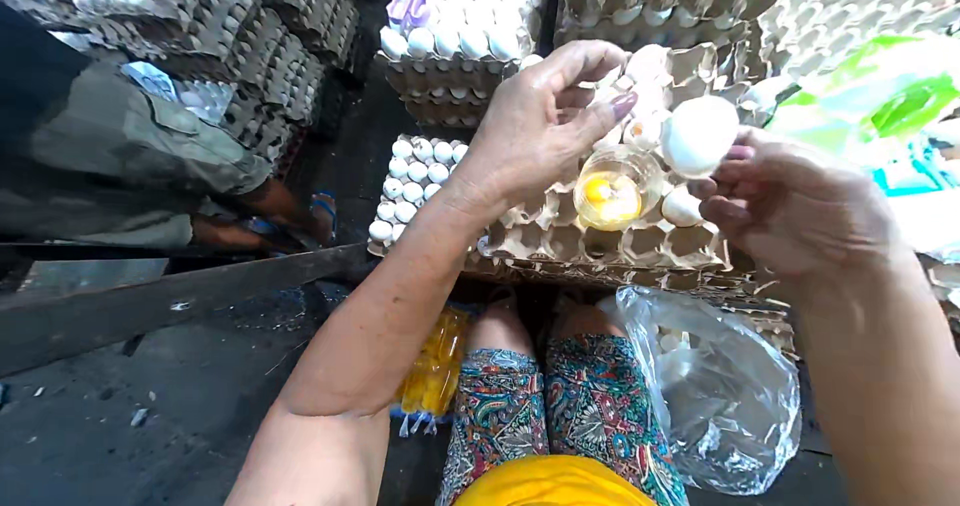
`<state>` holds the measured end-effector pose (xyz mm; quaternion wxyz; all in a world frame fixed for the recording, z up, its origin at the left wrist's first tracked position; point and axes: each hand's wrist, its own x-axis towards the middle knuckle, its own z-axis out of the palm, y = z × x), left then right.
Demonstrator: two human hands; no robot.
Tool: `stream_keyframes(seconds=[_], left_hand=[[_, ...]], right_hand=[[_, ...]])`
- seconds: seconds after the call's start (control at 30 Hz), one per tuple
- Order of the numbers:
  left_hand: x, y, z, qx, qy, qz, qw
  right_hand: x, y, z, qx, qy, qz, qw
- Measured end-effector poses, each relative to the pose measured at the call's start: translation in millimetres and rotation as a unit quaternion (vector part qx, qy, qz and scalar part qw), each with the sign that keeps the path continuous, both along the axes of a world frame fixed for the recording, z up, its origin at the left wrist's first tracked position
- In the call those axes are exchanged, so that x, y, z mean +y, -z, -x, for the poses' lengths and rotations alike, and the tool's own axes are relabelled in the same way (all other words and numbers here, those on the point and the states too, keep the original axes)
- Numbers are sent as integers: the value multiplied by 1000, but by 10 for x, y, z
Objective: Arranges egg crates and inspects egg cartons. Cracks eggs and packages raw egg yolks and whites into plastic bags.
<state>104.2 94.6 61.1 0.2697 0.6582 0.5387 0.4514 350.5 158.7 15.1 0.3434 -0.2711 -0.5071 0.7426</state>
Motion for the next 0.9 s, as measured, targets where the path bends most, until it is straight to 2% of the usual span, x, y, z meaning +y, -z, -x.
stream_keyframes(seconds=[0.13,0.23,0.3,0.37,0.43,0.47,0.53,0.57,0.63,0.73,0.77,0.83,0.9], left_hand=[[-38,188,352,9,-40,19,999],[-74,407,558,12,-45,69,997],[-88,562,629,48,-37,100,993],[-92,675,662,130,-22,112,985],[-88,737,658,206,-19,116,971],[-82,752,646,234,-22,119,965],[-60,778,615,270,-29,126,954],[-52,794,597,284,-30,132,949],[-44,814,555,303,-33,146,941],[-28,779,489,312,-46,156,936],[-27,762,480,312,-45,155,936],[-25,774,488,311,-43,135,940],[-19,794,497,314,-43,124,940]], right_hand=[[-170,217,-544,44,-18,-34,998],[-352,443,-1087,0,-16,-30,999],[-533,500,-1365,-82,-32,-2,996],[-683,690,-1661,-184,-42,29,982],[-827,974,-1891,-316,-28,27,948],[-881,1082,-1939,-402,-33,13,915],[-923,1223,-1938,-526,-68,-18,848],[-936,1246,-1888,-547,-76,-43,833],[-940,1155,-1702,-533,-79,-121,834],[-873,905,-1331,-444,-30,-286,849],[-820,805,-1191,-424,-7,-344,838],[-689,625,-916,-418,45,-453,787],[-564,504,-683,-421,81,-518,741]])
